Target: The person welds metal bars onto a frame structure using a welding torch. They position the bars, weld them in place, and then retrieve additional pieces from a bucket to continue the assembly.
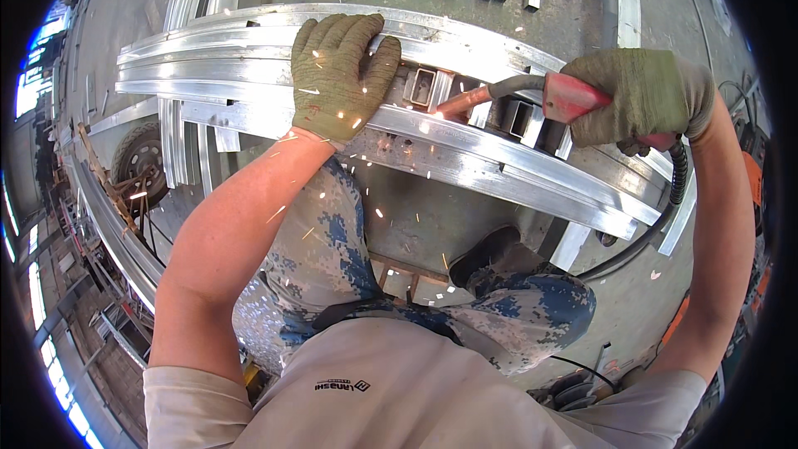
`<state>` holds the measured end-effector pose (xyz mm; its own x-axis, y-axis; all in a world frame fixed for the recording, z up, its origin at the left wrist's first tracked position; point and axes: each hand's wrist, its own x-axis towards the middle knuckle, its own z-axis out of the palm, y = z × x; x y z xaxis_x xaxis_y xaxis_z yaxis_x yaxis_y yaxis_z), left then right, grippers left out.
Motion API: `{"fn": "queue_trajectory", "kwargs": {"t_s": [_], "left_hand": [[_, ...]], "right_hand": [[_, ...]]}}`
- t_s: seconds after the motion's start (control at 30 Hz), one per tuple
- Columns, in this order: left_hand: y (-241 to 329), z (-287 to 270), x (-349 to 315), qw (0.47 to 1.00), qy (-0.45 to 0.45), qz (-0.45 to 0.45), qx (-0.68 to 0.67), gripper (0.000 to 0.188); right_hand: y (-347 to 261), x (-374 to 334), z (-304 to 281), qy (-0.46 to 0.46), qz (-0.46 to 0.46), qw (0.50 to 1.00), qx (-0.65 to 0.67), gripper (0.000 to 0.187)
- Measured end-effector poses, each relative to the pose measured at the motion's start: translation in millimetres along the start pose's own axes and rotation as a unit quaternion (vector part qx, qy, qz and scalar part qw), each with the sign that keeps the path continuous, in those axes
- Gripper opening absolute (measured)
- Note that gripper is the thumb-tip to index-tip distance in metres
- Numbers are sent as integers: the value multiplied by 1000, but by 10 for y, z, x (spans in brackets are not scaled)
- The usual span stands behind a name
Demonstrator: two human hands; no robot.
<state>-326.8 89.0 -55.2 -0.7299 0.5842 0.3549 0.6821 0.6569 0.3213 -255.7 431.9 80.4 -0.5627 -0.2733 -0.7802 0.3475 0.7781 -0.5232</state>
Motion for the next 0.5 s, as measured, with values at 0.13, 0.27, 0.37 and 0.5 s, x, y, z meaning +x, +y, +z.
{"fn": "queue_trajectory", "kwargs": {"t_s": [0.13,0.27,0.37,0.5], "left_hand": [[20,31,23,999,29,31,25,33],[-180,102,-80,997,43,58,39,35],[-143,105,-60,997,23,54,43,35],[-89,46,-22,995,49,74,49,29]], "right_hand": [[-49,-68,-41,-15,14,1000,-3,49],[219,81,27,42,-113,989,-90,56],[183,45,39,45,-76,994,-61,57],[15,5,-13,-14,-1,1000,-4,53]]}}
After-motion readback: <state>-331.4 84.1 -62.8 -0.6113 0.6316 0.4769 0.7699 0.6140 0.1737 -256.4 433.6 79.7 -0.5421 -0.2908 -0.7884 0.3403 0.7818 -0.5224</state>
